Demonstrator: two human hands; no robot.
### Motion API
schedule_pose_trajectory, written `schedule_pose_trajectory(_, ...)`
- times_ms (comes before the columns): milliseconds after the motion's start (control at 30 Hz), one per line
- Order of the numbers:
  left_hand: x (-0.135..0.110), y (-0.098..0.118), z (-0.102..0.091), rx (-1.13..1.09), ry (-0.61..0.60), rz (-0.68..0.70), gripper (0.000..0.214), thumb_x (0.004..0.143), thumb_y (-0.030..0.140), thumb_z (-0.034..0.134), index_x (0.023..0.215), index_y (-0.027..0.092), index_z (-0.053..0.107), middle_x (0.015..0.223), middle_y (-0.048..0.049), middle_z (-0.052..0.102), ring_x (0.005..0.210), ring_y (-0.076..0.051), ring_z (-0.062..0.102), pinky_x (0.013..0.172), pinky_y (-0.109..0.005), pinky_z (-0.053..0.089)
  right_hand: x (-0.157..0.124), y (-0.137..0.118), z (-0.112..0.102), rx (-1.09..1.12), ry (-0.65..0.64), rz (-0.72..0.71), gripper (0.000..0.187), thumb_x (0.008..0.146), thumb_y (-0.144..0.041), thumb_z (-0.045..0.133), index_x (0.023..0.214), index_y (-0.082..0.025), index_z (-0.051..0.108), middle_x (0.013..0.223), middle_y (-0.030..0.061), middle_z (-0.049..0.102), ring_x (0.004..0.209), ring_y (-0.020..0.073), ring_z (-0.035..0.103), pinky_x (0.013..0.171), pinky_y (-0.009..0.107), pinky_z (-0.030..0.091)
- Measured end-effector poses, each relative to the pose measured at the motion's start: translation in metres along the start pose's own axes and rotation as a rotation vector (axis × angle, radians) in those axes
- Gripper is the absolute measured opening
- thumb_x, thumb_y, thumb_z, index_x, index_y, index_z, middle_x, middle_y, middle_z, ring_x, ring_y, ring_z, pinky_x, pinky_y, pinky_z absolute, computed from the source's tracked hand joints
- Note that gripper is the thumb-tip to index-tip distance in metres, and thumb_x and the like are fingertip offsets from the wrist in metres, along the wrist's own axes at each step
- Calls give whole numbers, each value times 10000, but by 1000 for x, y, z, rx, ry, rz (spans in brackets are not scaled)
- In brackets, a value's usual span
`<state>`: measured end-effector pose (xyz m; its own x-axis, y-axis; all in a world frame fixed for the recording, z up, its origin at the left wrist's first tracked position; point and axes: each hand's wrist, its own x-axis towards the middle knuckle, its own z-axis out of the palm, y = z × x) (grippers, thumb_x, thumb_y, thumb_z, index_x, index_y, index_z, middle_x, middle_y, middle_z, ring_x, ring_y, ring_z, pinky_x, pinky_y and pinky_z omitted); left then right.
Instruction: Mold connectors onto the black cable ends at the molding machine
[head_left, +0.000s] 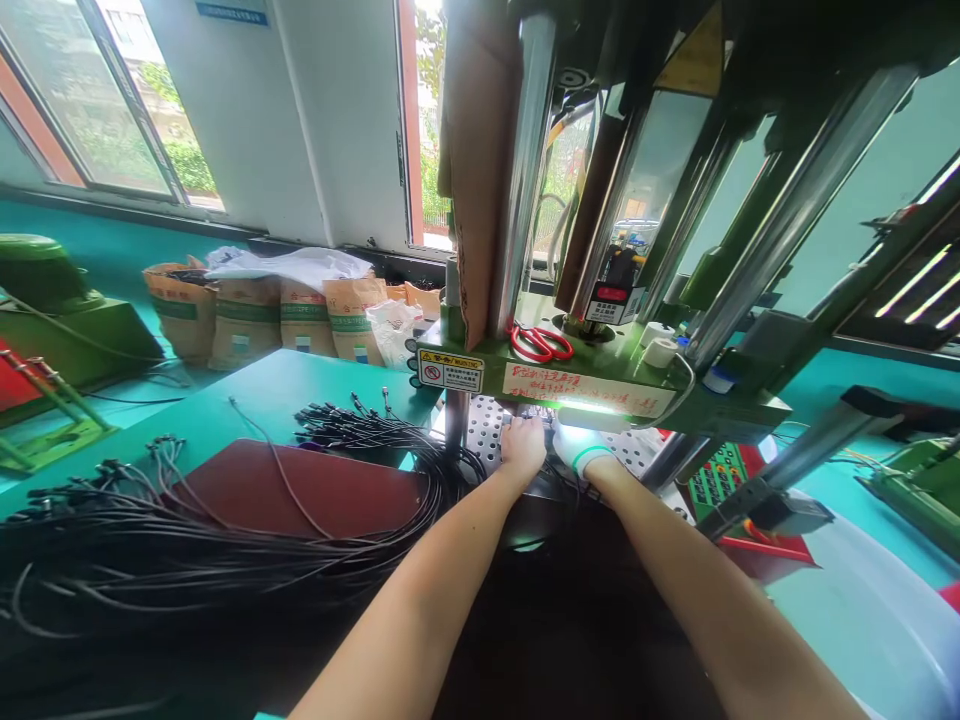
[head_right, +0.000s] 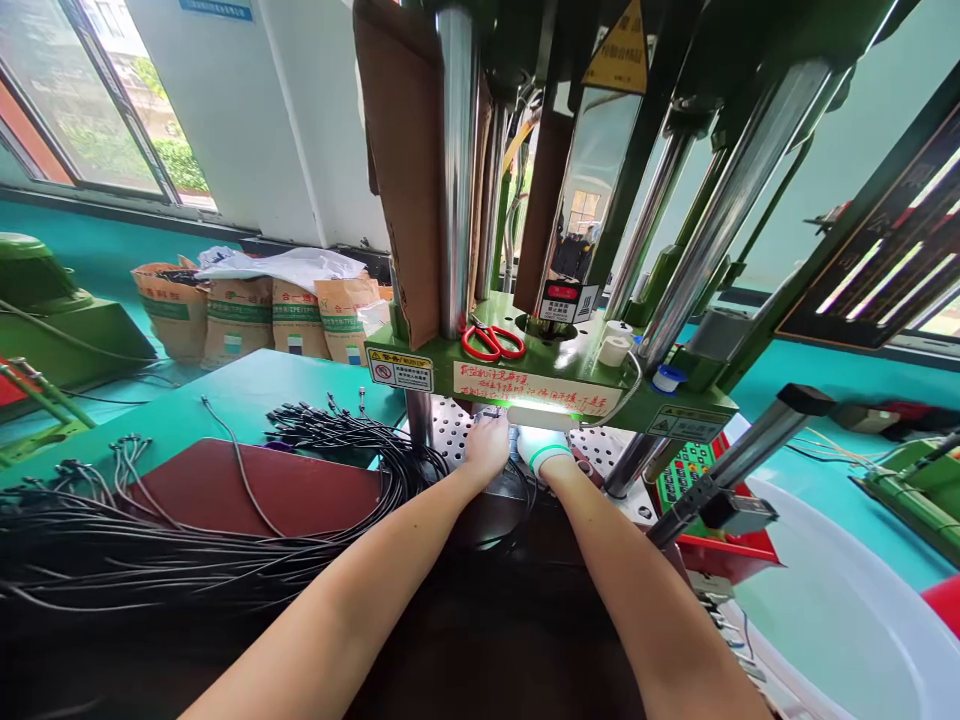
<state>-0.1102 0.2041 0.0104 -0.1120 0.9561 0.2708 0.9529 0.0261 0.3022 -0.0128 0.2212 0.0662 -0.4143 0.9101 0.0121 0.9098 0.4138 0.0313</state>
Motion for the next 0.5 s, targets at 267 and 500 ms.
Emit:
schedule_pose_trajectory(267,-1,-2,1,-29,-11,21,243,848,140,339,975,155,546,971,-76,634,955,-210,519,784,-330,398,7,-11,5,-46,-33,113,340,878,-402,445,1057,-136,558,995,89,608,869,179,585,785,375,457)
schedule_pose_trajectory(500,-1,-4,2,-49,-12,26,256,874,159,316,994,179,541,994,-57,635,957,-211,519,797,-335,399,6,-17,10,-44,-26,131,392,864,-441,429,1049,-129,578,896,128,640,798,189,608,734,339,448)
